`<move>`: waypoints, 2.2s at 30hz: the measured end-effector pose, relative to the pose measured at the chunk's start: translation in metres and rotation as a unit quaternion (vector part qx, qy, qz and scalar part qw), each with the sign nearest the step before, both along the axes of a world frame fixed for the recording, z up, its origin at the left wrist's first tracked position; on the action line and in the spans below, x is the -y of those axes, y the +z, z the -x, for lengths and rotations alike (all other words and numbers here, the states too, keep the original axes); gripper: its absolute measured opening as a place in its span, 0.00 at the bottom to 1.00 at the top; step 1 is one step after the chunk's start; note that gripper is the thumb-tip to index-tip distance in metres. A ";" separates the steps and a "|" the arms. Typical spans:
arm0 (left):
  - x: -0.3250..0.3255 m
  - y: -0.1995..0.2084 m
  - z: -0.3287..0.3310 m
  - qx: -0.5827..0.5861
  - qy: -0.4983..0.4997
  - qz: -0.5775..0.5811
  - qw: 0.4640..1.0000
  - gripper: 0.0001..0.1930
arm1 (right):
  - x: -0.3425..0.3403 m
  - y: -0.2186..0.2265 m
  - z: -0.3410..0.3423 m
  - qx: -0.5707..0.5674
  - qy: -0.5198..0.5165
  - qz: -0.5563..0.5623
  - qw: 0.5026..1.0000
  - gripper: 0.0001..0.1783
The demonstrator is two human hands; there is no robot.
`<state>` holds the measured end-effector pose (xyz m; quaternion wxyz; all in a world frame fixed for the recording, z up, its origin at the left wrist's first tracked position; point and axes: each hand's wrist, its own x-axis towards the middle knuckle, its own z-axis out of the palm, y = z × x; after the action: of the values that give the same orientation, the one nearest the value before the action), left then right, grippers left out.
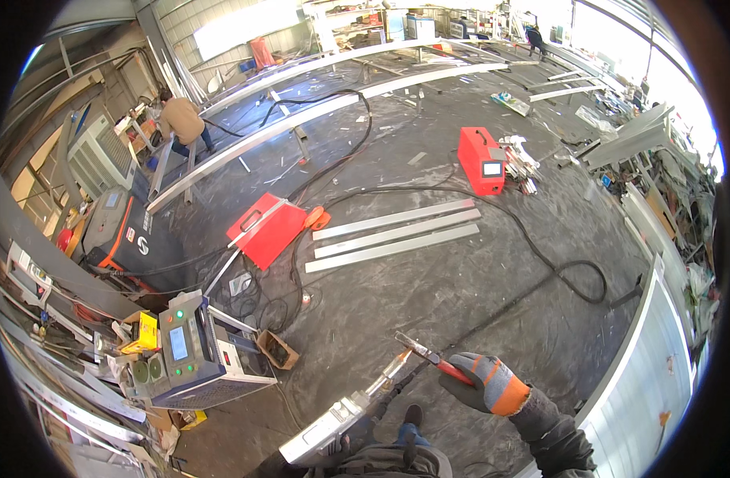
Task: The person welds metal panels in a workshop using a welding torch. They position and tack weld a small metal piece to a larger panel, then move to a control panel to adjust settings before returning to weld the panel edges.
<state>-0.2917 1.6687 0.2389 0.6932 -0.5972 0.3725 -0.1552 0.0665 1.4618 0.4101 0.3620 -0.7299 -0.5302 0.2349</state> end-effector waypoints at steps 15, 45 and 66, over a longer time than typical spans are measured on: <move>0.002 -0.013 0.004 -0.019 -0.009 0.108 0.994 0.23 | 0.014 -0.050 0.022 -0.011 -0.102 -0.014 0.995 0.10; -0.012 -0.008 0.005 0.238 -0.213 -0.904 0.283 0.23 | 0.043 -0.191 0.107 -0.406 -0.173 0.137 0.887 0.12; 0.088 0.033 -0.226 0.400 -0.187 -0.864 0.244 0.22 | 0.136 -0.127 0.139 -0.553 -0.527 -0.221 0.606 0.14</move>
<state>-0.0661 1.5807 0.2723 0.8048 0.5845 0.0592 -0.0845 -0.0729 1.3254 0.2829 0.7978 -0.5120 0.2115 0.2380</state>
